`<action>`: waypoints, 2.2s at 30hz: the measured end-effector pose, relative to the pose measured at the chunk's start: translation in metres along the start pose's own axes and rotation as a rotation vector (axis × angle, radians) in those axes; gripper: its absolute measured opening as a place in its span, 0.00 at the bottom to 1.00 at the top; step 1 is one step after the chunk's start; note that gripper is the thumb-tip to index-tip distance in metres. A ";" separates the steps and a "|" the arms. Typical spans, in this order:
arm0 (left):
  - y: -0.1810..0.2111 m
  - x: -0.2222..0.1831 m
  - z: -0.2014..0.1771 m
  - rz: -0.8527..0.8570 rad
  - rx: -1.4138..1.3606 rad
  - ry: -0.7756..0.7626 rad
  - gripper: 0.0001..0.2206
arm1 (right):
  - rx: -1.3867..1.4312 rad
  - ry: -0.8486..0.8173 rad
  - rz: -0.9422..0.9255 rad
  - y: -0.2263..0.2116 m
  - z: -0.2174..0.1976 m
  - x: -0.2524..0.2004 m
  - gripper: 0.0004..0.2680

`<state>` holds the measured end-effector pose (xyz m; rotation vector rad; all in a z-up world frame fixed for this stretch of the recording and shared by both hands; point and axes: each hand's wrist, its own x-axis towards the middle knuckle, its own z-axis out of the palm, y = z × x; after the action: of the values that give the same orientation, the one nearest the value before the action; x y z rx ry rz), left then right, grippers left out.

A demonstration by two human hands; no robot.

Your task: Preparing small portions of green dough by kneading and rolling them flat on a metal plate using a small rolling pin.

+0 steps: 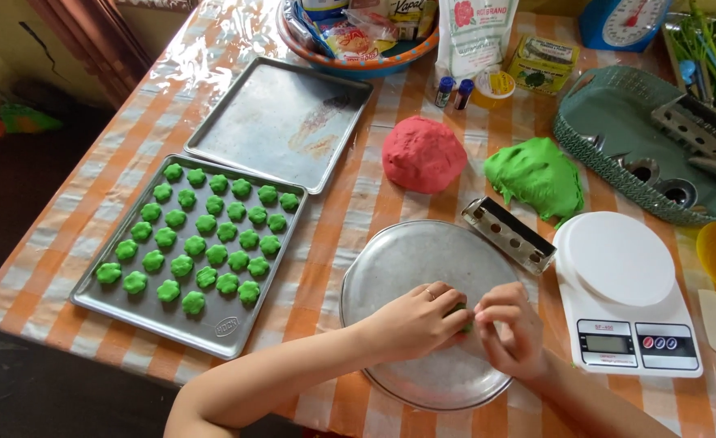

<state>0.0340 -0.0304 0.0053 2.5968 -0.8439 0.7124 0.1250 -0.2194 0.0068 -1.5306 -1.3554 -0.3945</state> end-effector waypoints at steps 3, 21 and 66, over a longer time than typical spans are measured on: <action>-0.002 0.002 0.001 -0.137 -0.190 0.002 0.10 | 0.130 0.137 0.200 -0.002 0.005 0.008 0.04; -0.009 0.009 0.014 -0.061 -0.161 0.224 0.20 | 0.503 0.279 0.716 0.047 0.017 -0.018 0.06; -0.014 0.012 -0.046 -0.223 0.310 -0.328 0.13 | 0.547 0.162 0.735 0.029 0.013 0.002 0.05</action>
<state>0.0338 -0.0050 0.0480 3.0809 -0.5470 0.3838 0.1465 -0.2029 -0.0105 -1.3702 -0.6207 0.2900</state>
